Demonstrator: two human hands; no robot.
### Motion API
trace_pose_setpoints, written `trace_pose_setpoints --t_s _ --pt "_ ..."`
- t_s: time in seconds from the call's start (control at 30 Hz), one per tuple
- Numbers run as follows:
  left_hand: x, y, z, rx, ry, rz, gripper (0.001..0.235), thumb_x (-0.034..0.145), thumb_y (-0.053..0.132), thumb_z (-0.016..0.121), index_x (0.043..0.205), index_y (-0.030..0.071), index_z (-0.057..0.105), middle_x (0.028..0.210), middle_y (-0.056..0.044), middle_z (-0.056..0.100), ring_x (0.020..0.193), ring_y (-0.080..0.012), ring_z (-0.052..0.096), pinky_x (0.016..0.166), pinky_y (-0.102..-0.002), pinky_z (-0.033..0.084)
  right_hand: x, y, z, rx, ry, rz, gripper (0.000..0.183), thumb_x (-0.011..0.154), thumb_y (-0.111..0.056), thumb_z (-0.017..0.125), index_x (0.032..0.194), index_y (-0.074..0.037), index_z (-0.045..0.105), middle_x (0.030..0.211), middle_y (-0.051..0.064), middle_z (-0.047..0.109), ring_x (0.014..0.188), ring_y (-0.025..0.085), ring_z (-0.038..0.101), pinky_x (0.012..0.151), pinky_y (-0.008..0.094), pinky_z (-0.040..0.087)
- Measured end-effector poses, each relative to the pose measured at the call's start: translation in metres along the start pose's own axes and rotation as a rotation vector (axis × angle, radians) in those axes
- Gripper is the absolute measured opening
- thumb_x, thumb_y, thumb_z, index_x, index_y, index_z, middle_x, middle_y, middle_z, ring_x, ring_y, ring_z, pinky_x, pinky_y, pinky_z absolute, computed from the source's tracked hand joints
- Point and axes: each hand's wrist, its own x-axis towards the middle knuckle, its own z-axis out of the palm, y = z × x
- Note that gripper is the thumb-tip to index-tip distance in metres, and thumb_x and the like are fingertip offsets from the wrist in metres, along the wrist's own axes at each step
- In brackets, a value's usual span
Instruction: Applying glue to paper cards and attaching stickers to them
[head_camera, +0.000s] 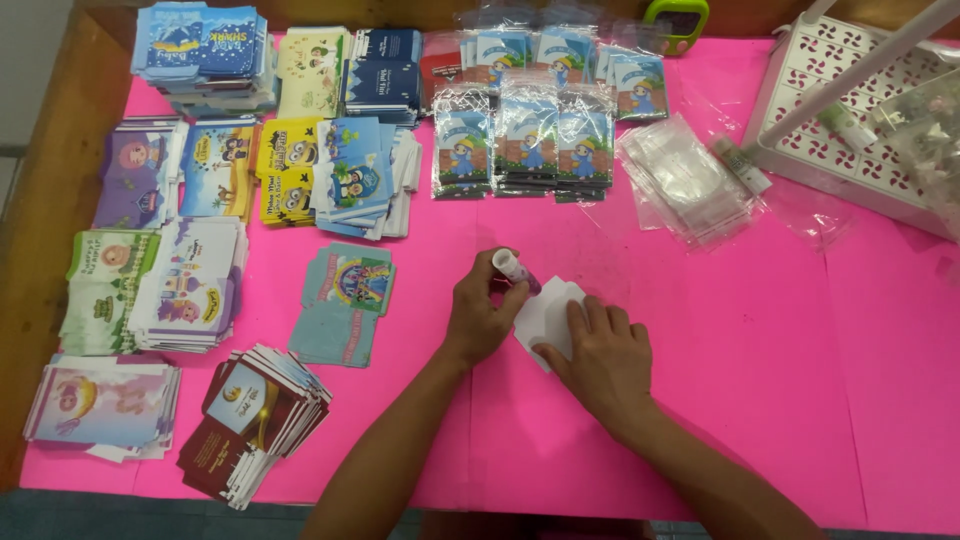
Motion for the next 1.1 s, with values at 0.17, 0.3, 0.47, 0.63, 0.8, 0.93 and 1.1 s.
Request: trace_pose_setpoints --t_s 0.17,0.3,0.47,0.63,0.8,0.93,1.1 --pt "0.0 0.006 0.003 0.123 -0.034 0.06 0.035 0.09 0.007 0.073 0.123 0.005 0.063 0.094 -0.017 0.071 0.088 -0.0287 0.073 0.078 -0.039 0.063 0.003 0.0 0.002 0.069 -0.079 -0.03 0.064 0.082 -0.064 0.067 0.127 -0.019 0.07 0.128 0.009 0.068 0.118 0.032 0.062 0.084 0.045 0.05" --pt "0.001 0.003 0.002 0.23 -0.074 0.133 0.032 0.095 0.011 0.07 0.126 0.008 0.063 0.095 -0.011 0.067 0.09 -0.0245 0.071 0.077 -0.036 0.063 0.004 0.005 0.009 0.125 -0.273 -0.041 0.064 0.089 -0.062 0.058 0.142 -0.027 0.059 0.144 0.005 0.06 0.133 0.032 0.053 0.095 0.047 0.047" --pt "0.003 0.003 0.001 0.268 -0.075 0.154 0.033 0.099 0.012 0.067 0.131 0.007 0.061 0.096 -0.011 0.063 0.092 -0.0249 0.068 0.078 -0.037 0.062 0.018 0.016 -0.005 0.177 -0.51 -0.043 0.066 0.091 -0.061 0.057 0.149 -0.03 0.05 0.155 0.002 0.049 0.144 0.033 0.041 0.104 0.051 0.041" --pt "0.005 0.002 0.002 0.313 -0.129 0.183 0.032 0.1 0.011 0.065 0.131 0.009 0.061 0.097 -0.008 0.062 0.095 -0.0256 0.066 0.084 -0.041 0.061 0.017 0.025 0.004 0.191 -0.48 -0.081 0.07 0.089 -0.064 0.058 0.149 -0.03 0.05 0.156 0.0 0.049 0.145 0.033 0.038 0.106 0.05 0.041" --pt "0.004 -0.003 0.004 0.398 -0.154 0.228 0.033 0.1 0.01 0.065 0.132 0.013 0.062 0.106 -0.004 0.065 0.105 -0.0244 0.066 0.094 -0.04 0.057 0.019 0.024 0.001 0.201 -0.534 -0.074 0.069 0.091 -0.064 0.057 0.15 -0.031 0.047 0.157 -0.001 0.046 0.147 0.033 0.035 0.108 0.051 0.039" --pt "0.006 -0.006 0.003 0.447 -0.164 0.243 0.032 0.102 0.012 0.063 0.133 0.014 0.06 0.106 -0.005 0.064 0.104 -0.025 0.065 0.095 -0.041 0.056 0.019 0.025 0.002 0.192 -0.535 -0.068 0.069 0.09 -0.064 0.058 0.151 -0.033 0.047 0.157 -0.002 0.046 0.147 0.031 0.035 0.109 0.051 0.039" --pt "0.002 0.004 -0.003 0.441 -0.217 0.25 0.029 0.1 0.009 0.063 0.128 0.013 0.06 0.094 -0.004 0.06 0.093 -0.0248 0.064 0.091 -0.041 0.056 0.02 0.027 0.002 0.214 -0.455 -0.082 0.055 0.094 -0.056 0.055 0.145 -0.034 0.055 0.152 -0.004 0.051 0.141 0.032 0.043 0.103 0.05 0.044"
